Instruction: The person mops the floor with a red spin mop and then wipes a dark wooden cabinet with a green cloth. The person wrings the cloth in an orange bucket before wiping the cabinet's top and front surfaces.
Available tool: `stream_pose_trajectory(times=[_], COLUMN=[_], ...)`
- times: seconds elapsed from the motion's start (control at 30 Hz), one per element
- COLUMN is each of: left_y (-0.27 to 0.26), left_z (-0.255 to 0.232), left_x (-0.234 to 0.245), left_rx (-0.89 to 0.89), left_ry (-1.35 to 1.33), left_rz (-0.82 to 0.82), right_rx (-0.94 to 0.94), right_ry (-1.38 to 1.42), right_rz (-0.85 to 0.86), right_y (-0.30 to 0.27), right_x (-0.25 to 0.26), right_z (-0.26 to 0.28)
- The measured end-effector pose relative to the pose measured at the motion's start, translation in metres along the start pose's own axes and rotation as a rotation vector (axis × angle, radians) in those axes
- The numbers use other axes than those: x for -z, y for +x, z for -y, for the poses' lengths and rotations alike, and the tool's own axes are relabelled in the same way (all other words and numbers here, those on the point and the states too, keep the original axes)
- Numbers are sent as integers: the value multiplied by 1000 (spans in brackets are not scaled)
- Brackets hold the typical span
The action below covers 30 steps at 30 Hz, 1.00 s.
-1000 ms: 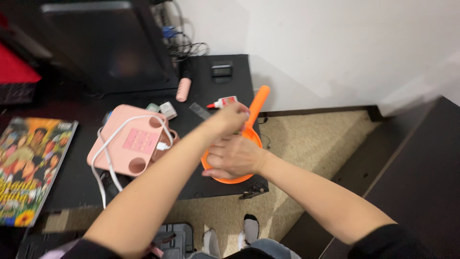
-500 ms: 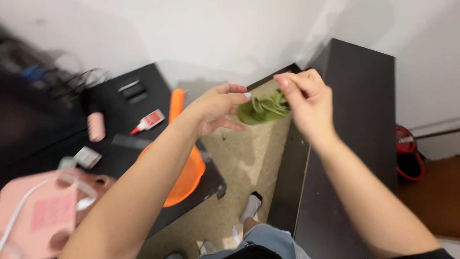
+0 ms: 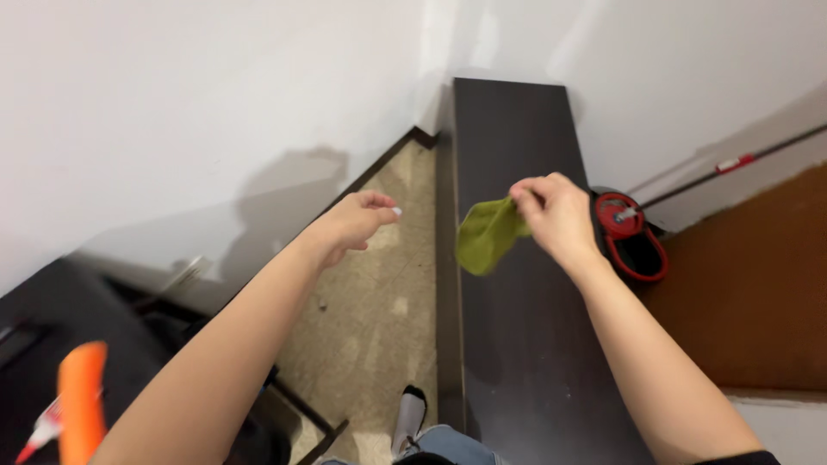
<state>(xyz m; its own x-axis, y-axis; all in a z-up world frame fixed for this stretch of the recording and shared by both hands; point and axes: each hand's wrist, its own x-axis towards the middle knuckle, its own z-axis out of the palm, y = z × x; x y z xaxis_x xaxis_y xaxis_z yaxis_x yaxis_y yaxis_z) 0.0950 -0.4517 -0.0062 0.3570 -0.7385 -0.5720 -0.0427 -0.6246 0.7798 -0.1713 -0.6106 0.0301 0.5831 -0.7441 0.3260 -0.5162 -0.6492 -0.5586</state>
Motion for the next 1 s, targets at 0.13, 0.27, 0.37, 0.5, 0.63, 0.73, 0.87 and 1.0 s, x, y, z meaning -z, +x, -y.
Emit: stream_pose_trajectory(times=[0.13,0.27,0.37,0.5,0.63,0.73,0.87,1.0], left_y=[59,103,137,201,268,313,359,395], left_z=[-10,-27,-40,-58,-61,-76,-107,-141], left_x=[-29,-36,-24,1,26,46,65,57], left_rx=[-45,32,0,21,-93,-145,-158,-166], left_ry=[39,113,158,171,261,429,504,541], left_rz=[43,50,77,65,28,49,125,184], right_rx=[-2,-202,-124,-337,-443,-579,-661,-753], right_ry=[43,-14,-77,-100,-136,-143,-166,-148], right_rz=[-166,-106,56,140,176,179,104,92], right_y=[15,27,37,63,96,131,153,156], right_x=[11,6,-2,-12,-32,-47,-72,-87], right_z=[-55,-89,-110,-142,-170,-193,-226,-256])
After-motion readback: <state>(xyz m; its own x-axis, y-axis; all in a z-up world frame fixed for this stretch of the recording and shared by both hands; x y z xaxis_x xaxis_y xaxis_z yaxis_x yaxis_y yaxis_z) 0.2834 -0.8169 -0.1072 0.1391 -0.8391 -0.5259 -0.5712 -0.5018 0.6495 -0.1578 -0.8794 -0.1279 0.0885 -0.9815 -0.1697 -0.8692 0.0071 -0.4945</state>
